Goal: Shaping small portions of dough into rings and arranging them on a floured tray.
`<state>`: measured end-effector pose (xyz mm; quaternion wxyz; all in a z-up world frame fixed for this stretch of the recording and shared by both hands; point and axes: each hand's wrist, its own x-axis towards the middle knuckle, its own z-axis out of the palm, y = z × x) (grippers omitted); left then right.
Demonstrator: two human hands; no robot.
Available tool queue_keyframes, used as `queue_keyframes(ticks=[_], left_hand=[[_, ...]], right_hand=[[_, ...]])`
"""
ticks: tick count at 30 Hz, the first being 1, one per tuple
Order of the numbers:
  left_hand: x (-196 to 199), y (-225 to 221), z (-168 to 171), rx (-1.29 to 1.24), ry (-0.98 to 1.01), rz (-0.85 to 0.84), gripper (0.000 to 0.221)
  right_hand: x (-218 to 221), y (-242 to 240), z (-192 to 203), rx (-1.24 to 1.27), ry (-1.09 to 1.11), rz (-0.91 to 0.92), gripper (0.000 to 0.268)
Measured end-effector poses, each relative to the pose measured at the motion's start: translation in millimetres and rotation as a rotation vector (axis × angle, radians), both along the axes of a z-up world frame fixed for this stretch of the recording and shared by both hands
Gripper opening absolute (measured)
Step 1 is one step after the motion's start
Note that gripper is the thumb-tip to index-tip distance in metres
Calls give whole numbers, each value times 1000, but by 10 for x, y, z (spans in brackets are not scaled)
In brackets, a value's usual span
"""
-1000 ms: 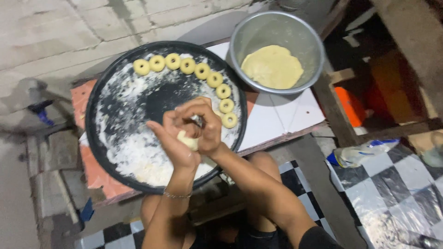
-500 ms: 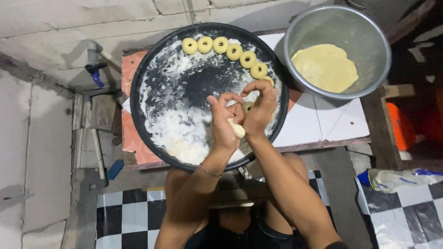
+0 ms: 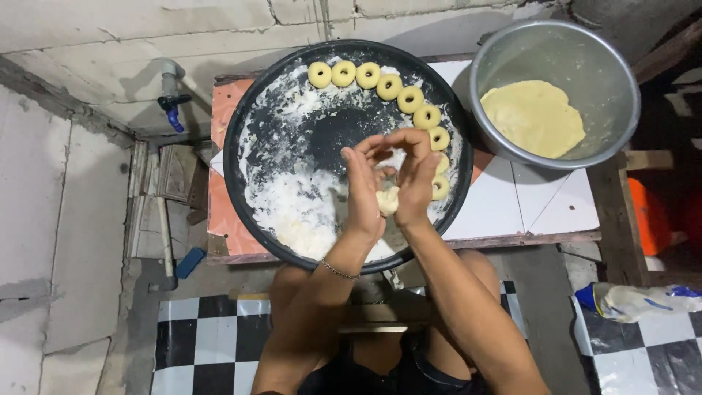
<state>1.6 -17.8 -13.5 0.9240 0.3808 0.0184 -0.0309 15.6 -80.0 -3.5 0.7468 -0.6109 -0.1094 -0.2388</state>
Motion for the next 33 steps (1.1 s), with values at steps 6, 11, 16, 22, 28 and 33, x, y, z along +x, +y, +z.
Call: queue_keyframes(ticks=[6,11,16,22,28,33], left_hand=[[-10,31,63,154,6,41,79],[-32,-15,102,-38,142,33,83],[-69,-62,80,-116,71,-106,88],[-63,-85,37,85,-125,-44,81],[-92,82,277,-98,189,42,80],[-112,-61,68,-340,289,-17,83]], right_hand=[[102,-133,-188,-339,-196,-217,89],[-44,-65,-165,-159,-411,-102,81],[-3,-127,-192,64,-292,126,86],[-101,6,240,61,90,-114,62],[-39,-21,-73,-208,-407,-159,64],[83,-175,-330,-113,-377,25,83]])
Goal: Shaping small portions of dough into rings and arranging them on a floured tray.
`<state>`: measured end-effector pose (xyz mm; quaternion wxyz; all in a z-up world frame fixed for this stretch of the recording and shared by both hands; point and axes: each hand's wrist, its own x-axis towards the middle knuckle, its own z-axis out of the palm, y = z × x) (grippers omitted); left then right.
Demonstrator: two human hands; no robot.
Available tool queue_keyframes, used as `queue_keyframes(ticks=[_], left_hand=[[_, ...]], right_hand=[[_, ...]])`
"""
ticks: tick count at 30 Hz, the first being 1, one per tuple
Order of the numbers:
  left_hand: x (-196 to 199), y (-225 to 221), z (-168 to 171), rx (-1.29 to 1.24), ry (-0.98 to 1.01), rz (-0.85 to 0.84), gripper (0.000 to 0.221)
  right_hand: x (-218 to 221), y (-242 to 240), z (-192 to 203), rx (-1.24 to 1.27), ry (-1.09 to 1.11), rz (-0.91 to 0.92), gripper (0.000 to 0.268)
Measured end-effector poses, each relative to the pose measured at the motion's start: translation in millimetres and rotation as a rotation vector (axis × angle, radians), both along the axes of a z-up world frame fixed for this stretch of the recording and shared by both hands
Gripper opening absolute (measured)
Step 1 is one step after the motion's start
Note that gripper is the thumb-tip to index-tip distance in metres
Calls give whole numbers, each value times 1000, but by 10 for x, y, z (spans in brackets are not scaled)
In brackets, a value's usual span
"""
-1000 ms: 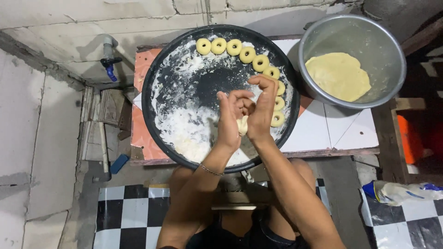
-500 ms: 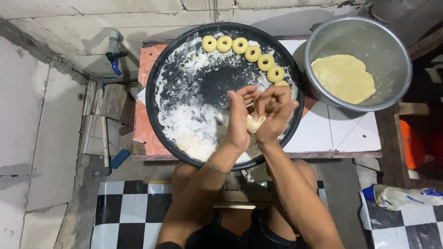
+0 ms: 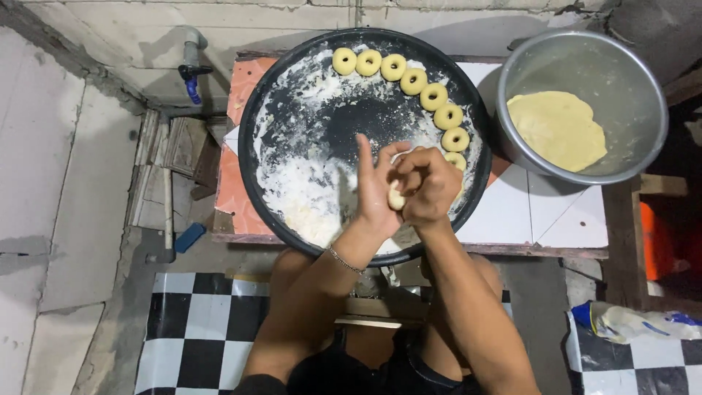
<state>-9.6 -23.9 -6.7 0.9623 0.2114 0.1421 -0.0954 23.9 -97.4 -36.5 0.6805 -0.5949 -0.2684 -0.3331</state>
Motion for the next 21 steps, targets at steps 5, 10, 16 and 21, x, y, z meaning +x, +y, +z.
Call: queue_keyframes(ticks=[5,10,16,21], left_hand=[[-7,-64,-51,323,-149,9,78],[31,-125,-135,724,-339,56,74],[57,-4,27,491,-14,107,63],[68,11,-98,219,-169,-1,91]], right_hand=[[-34,-20,249,205,273,78,71],[52,-19,234,-11,393,-176,61],[-55,74,106,-139,2,-215,31],[-32,29,124,45,33,76,69]])
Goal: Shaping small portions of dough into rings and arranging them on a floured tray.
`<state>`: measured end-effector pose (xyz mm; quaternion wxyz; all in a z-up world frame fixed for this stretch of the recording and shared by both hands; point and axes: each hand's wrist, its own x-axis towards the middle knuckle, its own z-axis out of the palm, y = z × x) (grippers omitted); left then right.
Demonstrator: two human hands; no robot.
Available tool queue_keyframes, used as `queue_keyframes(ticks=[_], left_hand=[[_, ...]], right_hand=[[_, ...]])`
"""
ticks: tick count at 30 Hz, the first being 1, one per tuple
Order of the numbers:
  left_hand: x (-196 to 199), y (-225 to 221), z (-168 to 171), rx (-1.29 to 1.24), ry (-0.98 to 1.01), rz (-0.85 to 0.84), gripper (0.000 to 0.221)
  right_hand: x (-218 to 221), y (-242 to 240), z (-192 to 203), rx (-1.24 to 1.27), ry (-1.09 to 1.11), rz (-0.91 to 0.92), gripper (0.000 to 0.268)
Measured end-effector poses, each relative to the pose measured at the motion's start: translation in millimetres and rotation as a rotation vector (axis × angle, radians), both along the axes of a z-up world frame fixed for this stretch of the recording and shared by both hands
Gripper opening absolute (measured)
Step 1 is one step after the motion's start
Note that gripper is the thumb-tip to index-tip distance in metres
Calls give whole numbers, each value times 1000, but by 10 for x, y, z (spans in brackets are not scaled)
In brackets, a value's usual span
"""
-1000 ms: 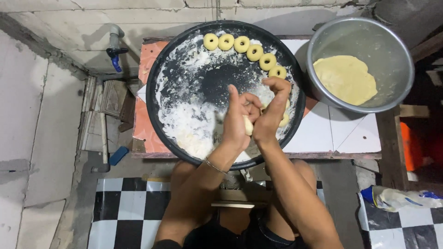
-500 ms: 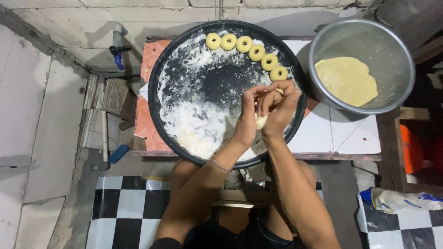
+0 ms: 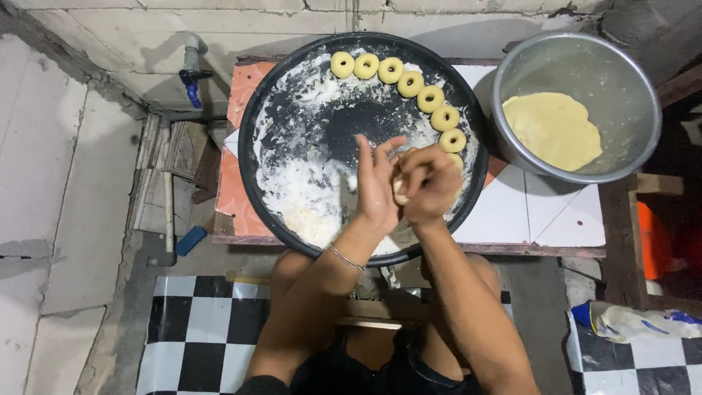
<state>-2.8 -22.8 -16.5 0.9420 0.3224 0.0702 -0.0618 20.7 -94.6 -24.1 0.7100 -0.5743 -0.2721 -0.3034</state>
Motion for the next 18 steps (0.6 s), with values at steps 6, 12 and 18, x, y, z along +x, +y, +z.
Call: queue_keyframes(ticks=[6,12,18], left_hand=[[-72,-50,270,332,-171,64,84],[33,65,35,482,-388,70,72],[-22,80,157,272,-88,72,86]], right_hand=[[-59,52,340,200,327,109,70],[-165,176,550,-171,301,-206,62],[-286,200,331,-28,158,-166,78]])
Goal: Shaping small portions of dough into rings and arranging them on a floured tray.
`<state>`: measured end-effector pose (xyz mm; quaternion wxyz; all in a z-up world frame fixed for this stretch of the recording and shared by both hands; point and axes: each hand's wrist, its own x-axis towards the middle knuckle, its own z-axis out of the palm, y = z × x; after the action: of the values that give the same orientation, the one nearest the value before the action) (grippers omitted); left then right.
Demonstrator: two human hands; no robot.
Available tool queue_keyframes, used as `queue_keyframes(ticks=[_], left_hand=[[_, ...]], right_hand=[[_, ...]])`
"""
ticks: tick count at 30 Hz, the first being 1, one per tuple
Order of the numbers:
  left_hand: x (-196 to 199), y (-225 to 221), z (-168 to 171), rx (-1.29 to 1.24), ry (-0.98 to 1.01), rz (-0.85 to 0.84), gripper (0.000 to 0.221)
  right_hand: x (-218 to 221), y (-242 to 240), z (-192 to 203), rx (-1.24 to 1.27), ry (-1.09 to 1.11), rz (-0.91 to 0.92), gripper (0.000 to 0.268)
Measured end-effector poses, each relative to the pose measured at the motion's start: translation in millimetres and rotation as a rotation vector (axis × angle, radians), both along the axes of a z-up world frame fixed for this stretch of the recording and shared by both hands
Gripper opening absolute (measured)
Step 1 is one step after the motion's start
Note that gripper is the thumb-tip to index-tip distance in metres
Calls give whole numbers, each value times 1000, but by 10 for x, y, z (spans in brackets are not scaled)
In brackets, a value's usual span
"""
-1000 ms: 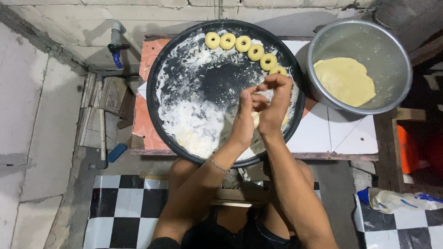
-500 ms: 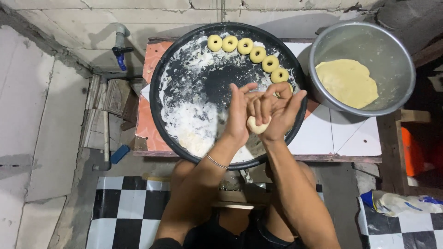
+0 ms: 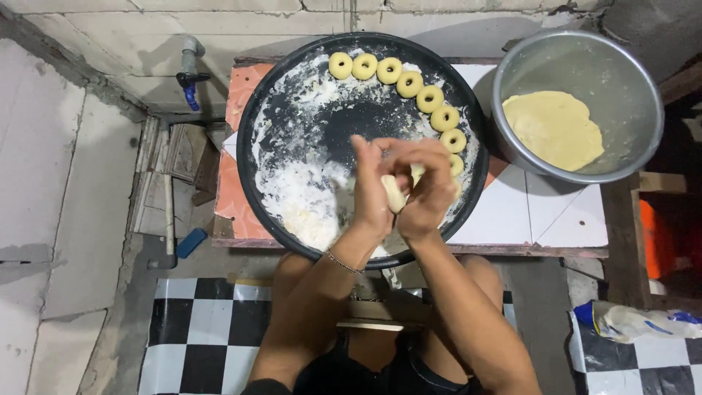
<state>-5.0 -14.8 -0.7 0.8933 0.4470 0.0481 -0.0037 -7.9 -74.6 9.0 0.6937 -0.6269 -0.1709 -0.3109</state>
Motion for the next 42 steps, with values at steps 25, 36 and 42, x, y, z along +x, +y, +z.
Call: queue_keyframes(ticks=[25,36,42], left_hand=[[-32,-18,-28,224,-302,-4,75],[-33,-21,484,-434,58,-276,107],[39,-90,119,42,-67,-152,86]], right_hand=[[107,13,3,50,75,-166,68],[241,-127,-237,322,329,119,87],[349,-200,-286,92,484,-192,47]])
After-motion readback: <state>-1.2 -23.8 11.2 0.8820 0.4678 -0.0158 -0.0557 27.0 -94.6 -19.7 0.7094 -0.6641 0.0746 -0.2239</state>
